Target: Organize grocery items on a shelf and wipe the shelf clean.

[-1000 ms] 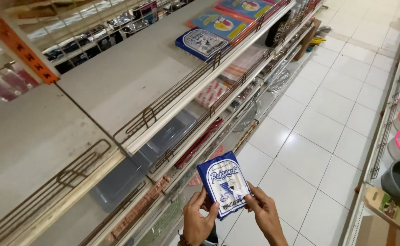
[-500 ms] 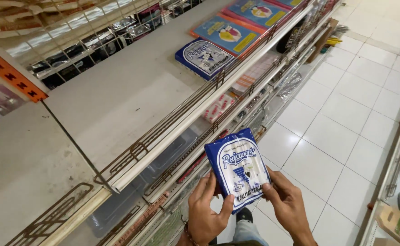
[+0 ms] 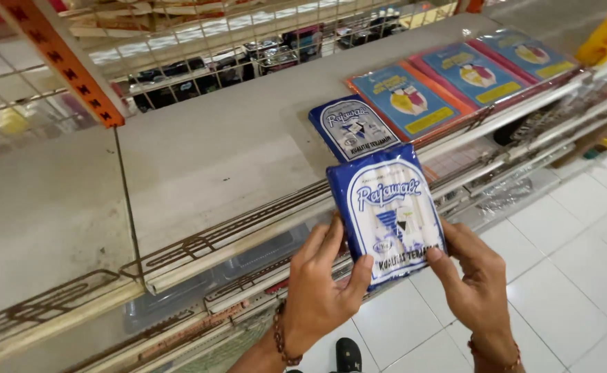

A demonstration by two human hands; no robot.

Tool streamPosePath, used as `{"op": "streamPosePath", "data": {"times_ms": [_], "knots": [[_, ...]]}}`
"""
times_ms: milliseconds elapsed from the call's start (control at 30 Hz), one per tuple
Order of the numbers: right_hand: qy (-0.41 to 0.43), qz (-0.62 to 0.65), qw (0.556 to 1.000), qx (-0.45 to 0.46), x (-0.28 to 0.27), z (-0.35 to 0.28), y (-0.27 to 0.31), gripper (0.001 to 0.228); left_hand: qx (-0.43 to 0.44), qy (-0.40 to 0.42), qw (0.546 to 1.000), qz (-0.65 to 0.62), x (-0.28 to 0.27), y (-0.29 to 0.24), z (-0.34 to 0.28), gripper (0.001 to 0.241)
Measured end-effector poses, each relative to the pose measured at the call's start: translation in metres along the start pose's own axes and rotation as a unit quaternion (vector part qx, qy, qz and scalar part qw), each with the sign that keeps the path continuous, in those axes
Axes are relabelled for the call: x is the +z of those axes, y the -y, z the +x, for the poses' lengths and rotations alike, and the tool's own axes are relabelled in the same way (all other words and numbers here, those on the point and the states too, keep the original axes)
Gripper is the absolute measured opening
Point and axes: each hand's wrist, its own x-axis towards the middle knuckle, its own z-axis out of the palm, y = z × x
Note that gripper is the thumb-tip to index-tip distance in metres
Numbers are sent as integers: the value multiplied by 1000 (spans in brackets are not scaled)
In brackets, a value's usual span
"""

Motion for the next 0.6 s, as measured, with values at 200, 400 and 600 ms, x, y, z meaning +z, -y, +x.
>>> {"op": "streamPosePath", "data": {"times_ms": [200, 400, 600], "knots": [[26, -48, 993, -107, -21, 84, 1, 39, -36, -14, 998, 45, 20, 3, 65, 52], [62, -72, 981, -170, -18, 161, -30, 34, -17, -72, 993, 93, 39, 34, 124, 29], [114, -109, 972, -174, 3, 211, -56, 27, -93, -98, 975, 178, 59, 78, 155, 31]]}}
